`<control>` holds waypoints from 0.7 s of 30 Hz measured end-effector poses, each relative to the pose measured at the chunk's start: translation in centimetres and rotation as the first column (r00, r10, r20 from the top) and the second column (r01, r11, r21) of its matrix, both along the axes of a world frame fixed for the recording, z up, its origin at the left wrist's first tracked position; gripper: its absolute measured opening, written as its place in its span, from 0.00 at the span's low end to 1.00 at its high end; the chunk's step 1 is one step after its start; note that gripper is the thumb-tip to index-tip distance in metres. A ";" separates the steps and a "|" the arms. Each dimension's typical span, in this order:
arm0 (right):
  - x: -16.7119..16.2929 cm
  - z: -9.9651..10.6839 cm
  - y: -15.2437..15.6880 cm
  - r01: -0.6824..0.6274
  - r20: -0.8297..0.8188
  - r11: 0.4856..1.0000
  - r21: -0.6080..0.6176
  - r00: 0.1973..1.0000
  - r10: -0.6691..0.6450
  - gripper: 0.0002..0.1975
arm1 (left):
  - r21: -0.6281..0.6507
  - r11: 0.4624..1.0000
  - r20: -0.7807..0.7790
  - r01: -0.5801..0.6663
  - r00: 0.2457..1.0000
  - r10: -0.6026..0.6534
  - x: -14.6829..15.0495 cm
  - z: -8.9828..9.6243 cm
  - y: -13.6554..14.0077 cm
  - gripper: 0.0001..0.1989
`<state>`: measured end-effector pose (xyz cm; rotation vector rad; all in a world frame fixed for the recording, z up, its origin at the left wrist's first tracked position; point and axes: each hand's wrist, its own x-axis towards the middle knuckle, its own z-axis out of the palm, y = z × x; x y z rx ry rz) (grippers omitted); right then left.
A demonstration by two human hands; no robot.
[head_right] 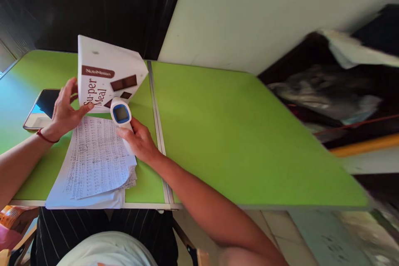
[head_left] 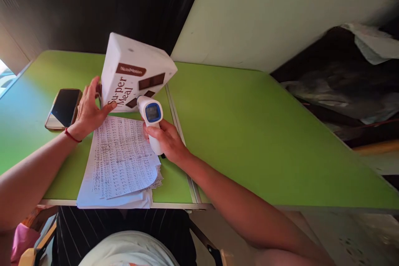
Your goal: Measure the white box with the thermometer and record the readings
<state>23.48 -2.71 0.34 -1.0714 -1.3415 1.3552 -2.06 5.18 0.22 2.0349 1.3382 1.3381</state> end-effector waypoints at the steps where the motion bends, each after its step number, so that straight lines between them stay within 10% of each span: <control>1: 0.0 0.0 -0.1 0.012 0.000 1.000 0.020 1.000 -0.012 0.13 | 0.073 0.995 -0.036 -0.062 0.997 0.065 -0.1 0.1 0.1 0.50; 5: -0.1 0.0 -0.6 -0.002 -0.026 0.998 0.061 1.000 0.003 0.15 | 0.177 0.980 0.003 -0.089 0.996 0.090 0.5 1.1 -1.1 0.50; 12: -0.2 -0.1 -0.7 -0.050 -0.122 0.997 -0.054 0.992 0.043 0.18 | -0.222 0.955 0.233 0.198 0.962 -0.145 2.5 1.0 -2.9 0.31; 21: -0.6 -0.6 -0.4 -0.021 -0.124 0.990 -0.142 0.992 0.004 0.19 | -0.251 0.943 0.185 0.221 0.967 -0.177 1.4 0.2 -1.5 0.28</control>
